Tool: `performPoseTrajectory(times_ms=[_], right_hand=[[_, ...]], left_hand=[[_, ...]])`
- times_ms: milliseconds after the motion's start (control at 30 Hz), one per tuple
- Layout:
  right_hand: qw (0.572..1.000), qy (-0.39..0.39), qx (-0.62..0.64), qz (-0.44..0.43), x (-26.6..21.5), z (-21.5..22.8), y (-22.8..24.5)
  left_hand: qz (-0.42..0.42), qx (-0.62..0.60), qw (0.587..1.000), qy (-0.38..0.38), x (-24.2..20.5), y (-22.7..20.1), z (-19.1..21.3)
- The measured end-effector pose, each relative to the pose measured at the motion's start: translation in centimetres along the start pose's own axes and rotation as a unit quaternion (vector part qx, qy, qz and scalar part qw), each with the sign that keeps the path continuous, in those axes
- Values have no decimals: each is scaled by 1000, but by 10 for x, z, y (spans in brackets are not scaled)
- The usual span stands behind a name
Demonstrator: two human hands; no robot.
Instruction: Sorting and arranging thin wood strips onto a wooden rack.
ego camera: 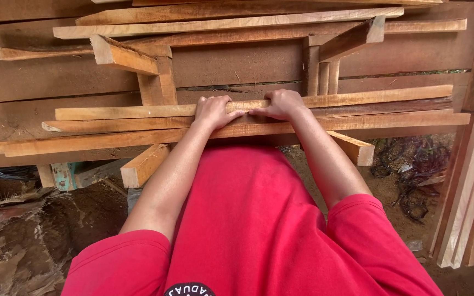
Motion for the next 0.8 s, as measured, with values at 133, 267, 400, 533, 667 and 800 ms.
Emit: performPoseTrajectory(times_ms=[133,267,400,533,667,800], right_hand=[[1000,5,2,3,-2,3,2],[1000,-4,2,8,2,-2,-1],[1000,-11,2,17,-3,3,4],[999,-23,-6,22,3,-3,-2],[1000,-22,2,22,-1,5,4],[1000,-24,2,16,-3,2,2]], left_hand=[[-6,3,1000,-8,2,5,-8],[-35,-4,998,-51,-11,-3,-1],[-136,-13,981,-141,-41,-22,10],[-242,39,954,-172,-60,-36,-19],[-258,89,939,-211,-51,-21,-50],[-263,76,941,-201,-46,-11,-65]])
Point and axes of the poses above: each hand's wrist, its own x-axis towards the middle knuckle, its own z-axis out of the back of the hand, y = z × x, the point moved 2 cm from there along x, towards the middle knuckle
